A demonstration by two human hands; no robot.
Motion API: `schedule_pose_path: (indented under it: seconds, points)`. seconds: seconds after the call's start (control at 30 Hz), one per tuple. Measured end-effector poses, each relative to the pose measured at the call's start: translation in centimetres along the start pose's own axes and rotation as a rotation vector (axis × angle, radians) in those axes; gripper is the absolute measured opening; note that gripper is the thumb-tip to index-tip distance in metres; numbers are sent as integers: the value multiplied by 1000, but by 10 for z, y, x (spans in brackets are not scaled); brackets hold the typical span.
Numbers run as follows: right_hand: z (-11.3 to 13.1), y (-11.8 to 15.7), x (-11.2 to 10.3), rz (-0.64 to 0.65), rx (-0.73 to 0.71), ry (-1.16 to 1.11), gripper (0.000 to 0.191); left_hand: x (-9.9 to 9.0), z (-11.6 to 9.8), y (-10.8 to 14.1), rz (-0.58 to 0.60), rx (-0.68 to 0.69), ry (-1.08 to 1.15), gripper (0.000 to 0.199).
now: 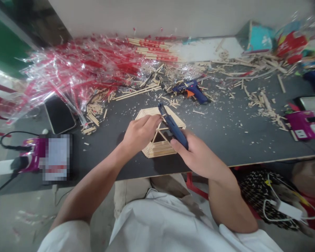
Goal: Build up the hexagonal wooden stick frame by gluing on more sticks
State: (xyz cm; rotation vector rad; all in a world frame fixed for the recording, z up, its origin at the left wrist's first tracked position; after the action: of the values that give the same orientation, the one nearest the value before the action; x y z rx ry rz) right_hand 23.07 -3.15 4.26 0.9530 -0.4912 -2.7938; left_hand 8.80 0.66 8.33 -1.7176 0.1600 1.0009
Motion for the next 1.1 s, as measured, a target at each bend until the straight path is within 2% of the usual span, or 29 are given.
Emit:
schedule_pose_path:
  seconds: [0.43, 0.67, 0.87, 1.1]
  points:
    - [8, -1, 1, 34, -15, 34, 33, -1, -2, -2, 2, 12, -34, 25]
    - [6, -1, 1, 9, 9, 33, 33, -3, -4, -3, -14, 25, -44, 27]
    - [0, -5, 2, -66, 65, 194, 46, -4, -3, -1, -42, 17, -39, 29]
    - [3, -11, 4, -132, 31, 353, 47, -7, -2, -1, -74, 2, -34, 24]
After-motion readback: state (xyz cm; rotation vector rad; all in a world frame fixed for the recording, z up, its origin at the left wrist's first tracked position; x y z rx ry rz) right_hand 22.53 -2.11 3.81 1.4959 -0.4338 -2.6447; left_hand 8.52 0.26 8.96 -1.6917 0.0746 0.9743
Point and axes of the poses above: each hand's wrist, its own y-axis away from the middle knuckle, its own x-axis out of the palm, z = x × y, the point moved 10 cm from there along -y, towards the middle knuckle, and after that the axes turned 10 degrees about x, right-handed, at the moved point
